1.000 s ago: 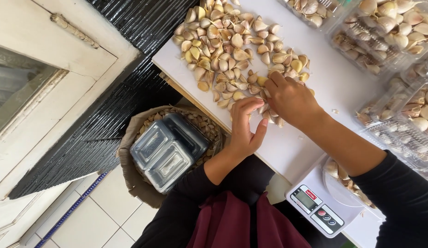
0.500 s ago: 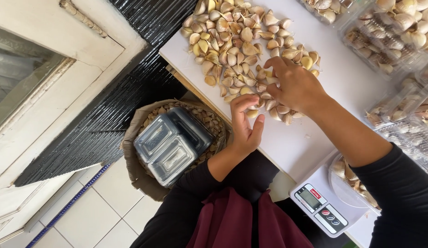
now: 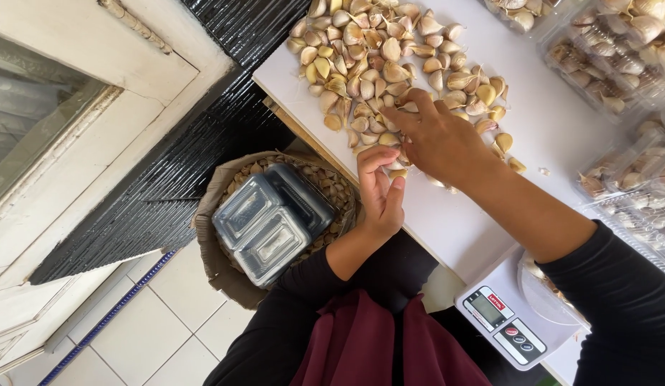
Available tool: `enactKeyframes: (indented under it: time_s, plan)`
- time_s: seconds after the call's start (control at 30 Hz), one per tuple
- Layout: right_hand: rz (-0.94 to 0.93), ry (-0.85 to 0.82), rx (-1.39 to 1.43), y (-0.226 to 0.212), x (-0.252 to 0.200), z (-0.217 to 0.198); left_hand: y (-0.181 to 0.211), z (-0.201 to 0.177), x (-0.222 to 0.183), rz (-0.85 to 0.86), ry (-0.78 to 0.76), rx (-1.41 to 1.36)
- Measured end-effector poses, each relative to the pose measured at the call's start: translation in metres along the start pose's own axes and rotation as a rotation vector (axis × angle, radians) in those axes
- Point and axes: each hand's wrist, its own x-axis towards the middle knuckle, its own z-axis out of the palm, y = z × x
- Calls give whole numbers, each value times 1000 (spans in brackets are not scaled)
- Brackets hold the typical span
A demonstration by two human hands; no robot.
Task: A person is weighing garlic cloves by picking them from a pile and placing them on a digital scale.
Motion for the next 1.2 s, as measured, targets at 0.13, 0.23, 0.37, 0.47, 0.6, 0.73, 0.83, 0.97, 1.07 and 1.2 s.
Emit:
enactKeyframes:
  time_s: [0.13,0.23,0.37,0.47,0.6,0.73,0.83,0.97,1.07,1.2]
  plan:
    - [-35,20,-42,15,4,17,0,-2,0,14,-21,18]
    - [-35,43,-44,21,9,30,-1,-1,1,9,-23,25]
    - [-48,73,-166,27,11,52,-1,-1,0,10,-3,-7]
    - [-73,109,-177,27,11,45,-2,-1,0,18,-8,-4]
    - [-99,163,-189,32,16,52,0,-1,2,23,-15,-5]
    - [-125,274,-245,39,18,67,0,-1,1,26,-14,-6]
    - [-146,367,-274,44,21,69,0,-2,2,25,-21,-3]
    - [-92,288,-118,55,24,72,0,-2,2,24,-28,20]
    - [-2,107,152,52,23,54,0,-2,1,20,-24,10]
    - [39,-7,239,36,22,33,-1,-2,1,22,-20,-8]
